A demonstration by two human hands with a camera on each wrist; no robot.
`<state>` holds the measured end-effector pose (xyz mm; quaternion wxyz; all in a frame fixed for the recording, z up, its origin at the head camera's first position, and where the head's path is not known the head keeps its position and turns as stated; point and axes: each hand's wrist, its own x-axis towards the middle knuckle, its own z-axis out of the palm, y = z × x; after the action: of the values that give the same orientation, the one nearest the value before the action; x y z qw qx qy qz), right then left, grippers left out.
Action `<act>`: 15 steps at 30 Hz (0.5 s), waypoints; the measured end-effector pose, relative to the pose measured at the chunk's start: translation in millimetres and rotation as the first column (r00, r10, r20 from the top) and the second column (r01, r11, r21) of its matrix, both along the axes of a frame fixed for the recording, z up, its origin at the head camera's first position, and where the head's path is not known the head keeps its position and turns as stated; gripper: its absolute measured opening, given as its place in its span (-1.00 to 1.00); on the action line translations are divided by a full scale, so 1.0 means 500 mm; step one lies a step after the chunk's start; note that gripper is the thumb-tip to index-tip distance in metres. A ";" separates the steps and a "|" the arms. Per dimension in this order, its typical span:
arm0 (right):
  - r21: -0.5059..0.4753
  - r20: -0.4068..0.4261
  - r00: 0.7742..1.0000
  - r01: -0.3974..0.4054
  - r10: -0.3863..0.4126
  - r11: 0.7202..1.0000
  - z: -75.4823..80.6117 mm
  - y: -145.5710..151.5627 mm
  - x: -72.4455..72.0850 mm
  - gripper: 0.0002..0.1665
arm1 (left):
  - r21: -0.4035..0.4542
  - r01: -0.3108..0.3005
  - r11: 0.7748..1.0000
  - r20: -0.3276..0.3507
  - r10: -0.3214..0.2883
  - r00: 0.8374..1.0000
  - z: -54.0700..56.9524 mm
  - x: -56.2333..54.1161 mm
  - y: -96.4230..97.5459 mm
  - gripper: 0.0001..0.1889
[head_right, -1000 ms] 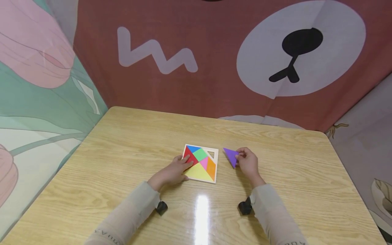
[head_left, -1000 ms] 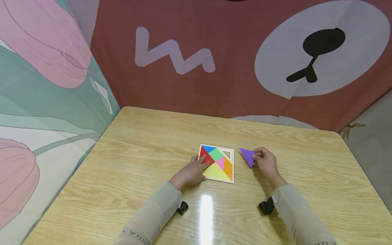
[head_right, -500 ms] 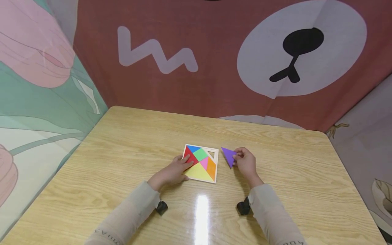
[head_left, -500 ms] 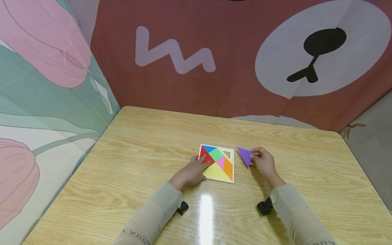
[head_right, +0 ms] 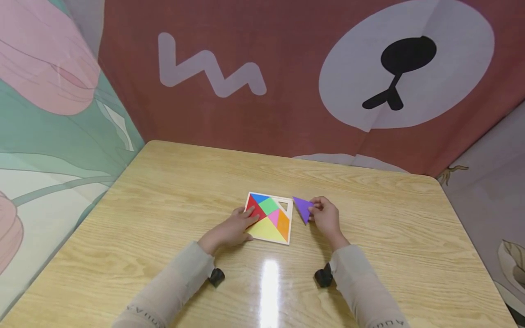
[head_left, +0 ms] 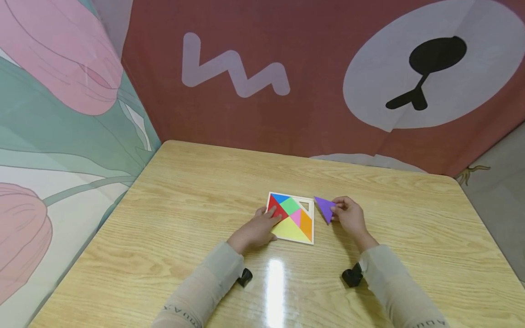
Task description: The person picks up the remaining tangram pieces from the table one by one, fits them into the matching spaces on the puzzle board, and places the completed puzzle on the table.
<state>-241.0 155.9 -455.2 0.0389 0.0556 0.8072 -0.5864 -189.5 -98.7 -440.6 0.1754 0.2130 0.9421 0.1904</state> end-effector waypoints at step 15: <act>0.008 0.011 1.000 -0.013 0.013 1.000 0.002 -0.014 0.000 -0.77 | 0.009 0.007 1.000 0.007 -0.007 1.000 0.000 -0.001 -0.001 -0.39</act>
<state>-241.1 149.1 -454.3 0.0467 0.0538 0.8095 -0.5828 -190.0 -99.3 -440.8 0.1783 0.2162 0.9400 0.1947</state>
